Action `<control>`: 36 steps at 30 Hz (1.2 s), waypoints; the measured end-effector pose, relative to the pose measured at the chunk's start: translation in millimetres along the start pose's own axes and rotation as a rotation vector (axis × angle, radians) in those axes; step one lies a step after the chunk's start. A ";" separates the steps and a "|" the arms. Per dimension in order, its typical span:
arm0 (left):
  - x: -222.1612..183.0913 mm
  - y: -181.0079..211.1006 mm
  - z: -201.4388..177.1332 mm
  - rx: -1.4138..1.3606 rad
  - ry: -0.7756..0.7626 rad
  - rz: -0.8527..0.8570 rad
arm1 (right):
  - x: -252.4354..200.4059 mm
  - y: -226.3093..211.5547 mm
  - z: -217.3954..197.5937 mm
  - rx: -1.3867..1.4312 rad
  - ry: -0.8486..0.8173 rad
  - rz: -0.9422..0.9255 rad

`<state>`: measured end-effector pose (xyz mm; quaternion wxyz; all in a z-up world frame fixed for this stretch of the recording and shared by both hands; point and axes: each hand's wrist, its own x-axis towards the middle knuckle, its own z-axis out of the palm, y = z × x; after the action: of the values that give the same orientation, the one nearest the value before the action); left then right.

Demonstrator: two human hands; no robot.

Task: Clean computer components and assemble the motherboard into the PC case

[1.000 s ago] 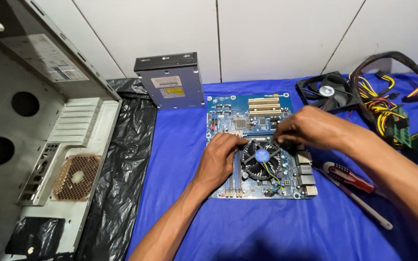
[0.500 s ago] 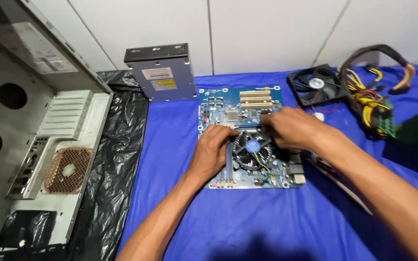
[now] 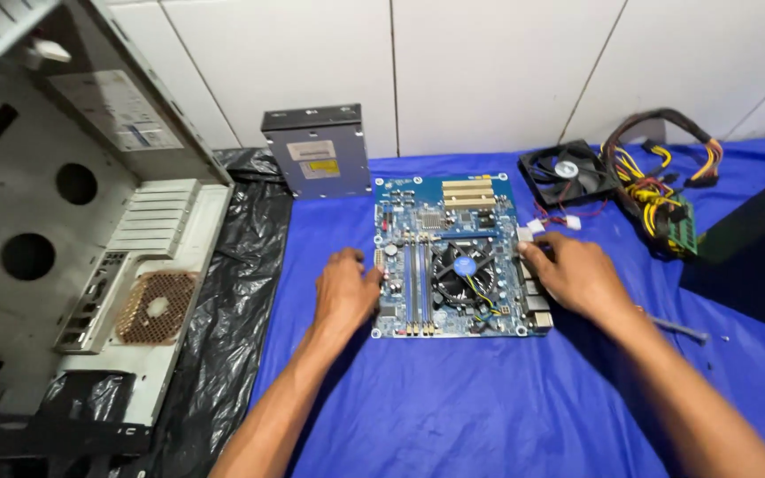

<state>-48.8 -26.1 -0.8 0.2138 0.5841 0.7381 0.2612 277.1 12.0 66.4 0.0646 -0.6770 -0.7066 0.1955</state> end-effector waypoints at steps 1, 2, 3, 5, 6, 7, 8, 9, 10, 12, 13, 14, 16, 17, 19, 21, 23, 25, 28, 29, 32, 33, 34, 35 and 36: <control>-6.5 10.2 -3.9 -0.002 0.011 -0.001 | -4.0 -5.2 0.1 -0.003 0.005 -0.010; -12.8 20.3 -7.4 -0.027 -0.080 -0.071 | -7.7 -10.2 0.5 -0.011 0.027 0.012; -20.8 29.4 -10.5 -0.051 -0.172 -0.145 | -12.6 -14.7 2.4 -0.018 0.046 0.033; 3.3 10.0 0.5 -0.073 -0.151 -0.165 | -8.9 -9.6 12.0 -0.016 0.064 0.030; 16.2 0.7 5.3 -0.094 -0.138 -0.182 | -6.3 -7.3 16.2 -0.011 0.082 0.036; 15.4 1.1 4.6 -0.096 -0.122 -0.182 | -7.2 -6.9 16.7 -0.012 0.089 0.021; 14.8 1.7 4.1 -0.132 -0.109 -0.180 | -7.8 -6.4 17.2 0.005 0.109 0.033; 12.8 1.3 4.0 -0.165 -0.100 -0.179 | -9.9 -5.3 19.4 0.024 0.124 0.049; 5.5 3.5 -0.5 -0.165 -0.088 -0.182 | -9.9 -7.5 18.9 0.026 0.127 0.037; -7.3 10.7 -5.2 -0.251 -0.052 -0.179 | -12.7 -6.9 18.7 0.032 0.136 0.079; -10.8 13.6 -8.1 -0.250 -0.054 -0.175 | -13.6 -8.0 17.6 0.033 0.139 0.083; -14.0 16.3 -10.6 -0.240 -0.007 -0.144 | -14.0 -9.0 16.9 0.062 0.159 0.074; -23.8 18.7 -10.4 -0.228 0.026 -0.122 | -17.3 -7.9 19.4 0.088 0.168 0.076; -27.4 19.8 -9.3 -0.217 0.077 -0.069 | -17.7 -6.9 20.6 0.089 0.192 0.051; -32.7 19.9 -6.2 -0.205 0.122 -0.022 | -18.3 -4.5 24.4 0.088 0.208 0.030; -33.9 19.8 -2.5 -0.183 0.199 0.072 | -17.4 -1.6 27.4 0.079 0.266 -0.021; -34.9 18.8 -0.9 -0.166 0.220 0.093 | -17.3 0.3 31.1 0.080 0.277 -0.034; -32.7 13.8 4.8 -0.147 0.240 0.119 | -15.6 1.4 34.0 0.084 0.292 -0.045; -30.4 5.5 16.9 -0.040 0.315 0.197 | -14.5 3.6 38.7 0.072 0.313 -0.030; -30.4 7.4 17.6 0.000 0.328 0.198 | -14.2 3.6 38.9 0.079 0.317 -0.033; -31.0 6.9 20.0 0.067 0.281 0.188 | -7.7 13.8 52.1 0.065 0.376 -0.080; -28.3 6.1 21.1 0.101 0.236 0.167 | -2.3 18.9 57.6 0.045 0.428 -0.143; -27.8 8.8 22.6 0.093 0.225 0.183 | -3.3 17.8 54.5 0.039 0.437 -0.125; -28.3 9.3 22.7 0.124 0.212 0.100 | -5.3 15.2 54.0 0.057 0.433 -0.109; -28.6 9.4 22.4 0.156 0.198 0.018 | -7.1 12.3 53.6 0.076 0.429 -0.092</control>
<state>-21.4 -49.2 -11.9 0.0913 0.5768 0.7686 0.2613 270.0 -5.1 14.1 0.2478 -0.6671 -0.6990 0.0704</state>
